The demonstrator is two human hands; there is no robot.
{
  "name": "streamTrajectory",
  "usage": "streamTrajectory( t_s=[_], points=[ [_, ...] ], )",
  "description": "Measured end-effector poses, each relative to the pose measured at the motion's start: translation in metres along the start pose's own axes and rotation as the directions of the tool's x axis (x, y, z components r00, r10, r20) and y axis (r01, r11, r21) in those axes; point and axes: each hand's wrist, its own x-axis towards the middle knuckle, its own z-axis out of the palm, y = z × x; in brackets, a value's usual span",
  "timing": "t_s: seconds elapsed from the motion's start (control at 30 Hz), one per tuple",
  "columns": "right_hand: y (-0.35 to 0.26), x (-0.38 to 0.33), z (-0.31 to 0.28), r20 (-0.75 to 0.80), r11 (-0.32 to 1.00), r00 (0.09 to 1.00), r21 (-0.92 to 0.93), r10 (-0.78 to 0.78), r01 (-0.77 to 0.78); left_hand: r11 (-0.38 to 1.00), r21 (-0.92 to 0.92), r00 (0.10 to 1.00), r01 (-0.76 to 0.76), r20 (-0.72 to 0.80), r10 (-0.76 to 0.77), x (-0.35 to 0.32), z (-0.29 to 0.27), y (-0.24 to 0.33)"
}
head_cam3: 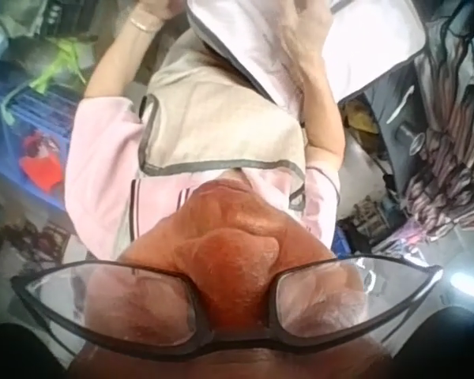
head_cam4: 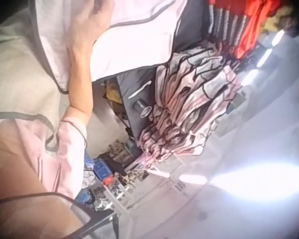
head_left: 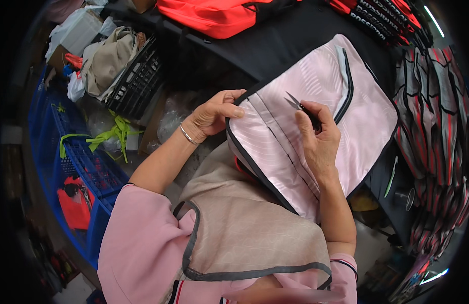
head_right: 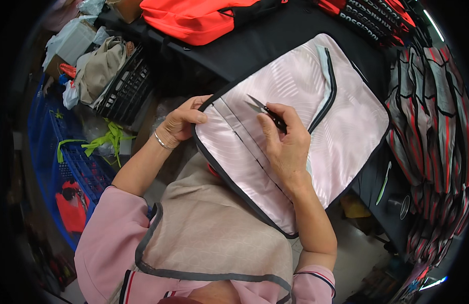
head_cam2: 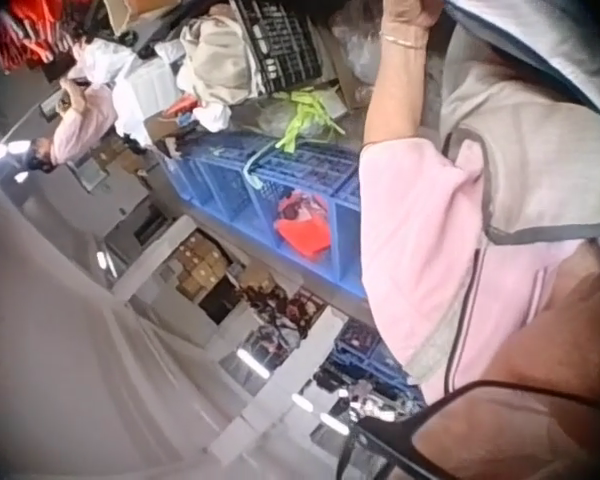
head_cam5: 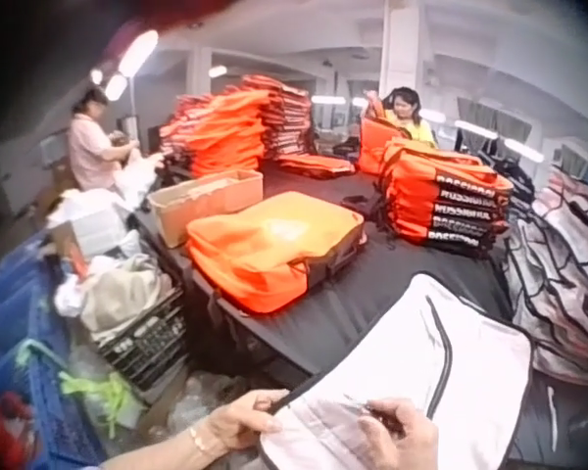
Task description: Inspecting and cleaning loose threads on backpacks in a factory setting.
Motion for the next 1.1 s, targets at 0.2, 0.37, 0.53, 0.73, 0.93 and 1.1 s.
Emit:
streamTrajectory(
  t_s=[0.2, 0.37, 0.53, 0.73, 0.93, 1.1],
  points=[
    [-0.029, 0.004, 0.017, 0.256, 0.773, 0.858, -0.374, -0.445, 0.512, 0.999, -0.046, 0.999, 0.007, -0.046, -0.009, -0.001, -0.014, -0.019],
    [-0.024, 0.006, 0.026, 0.26, 0.659, 0.804, -0.467, -0.536, 0.59, 0.991, -0.131, 1.0, 0.006, -0.029, -0.01, 0.0, -0.011, -0.021],
    [-0.022, 0.008, 0.029, 0.245, 0.63, 0.809, -0.523, -0.534, 0.574, 0.982, -0.187, 0.999, 0.017, -0.036, -0.024, 0.0, -0.011, -0.023],
    [-0.031, 0.007, 0.029, 0.281, 0.63, 0.836, -0.556, -0.471, 0.542, 0.983, -0.182, 0.999, 0.007, -0.035, -0.014, -0.001, -0.014, -0.026],
    [-0.027, 0.008, 0.028, 0.275, 0.652, 0.838, -0.532, -0.471, 0.541, 0.984, -0.176, 1.0, 0.001, -0.026, -0.005, 0.0, -0.013, -0.025],
    [-0.029, 0.012, 0.03, 0.297, 0.622, 0.823, -0.545, -0.484, 0.562, 0.985, -0.171, 1.0, -0.009, -0.009, 0.008, 0.0, -0.015, -0.026]
  ],
)
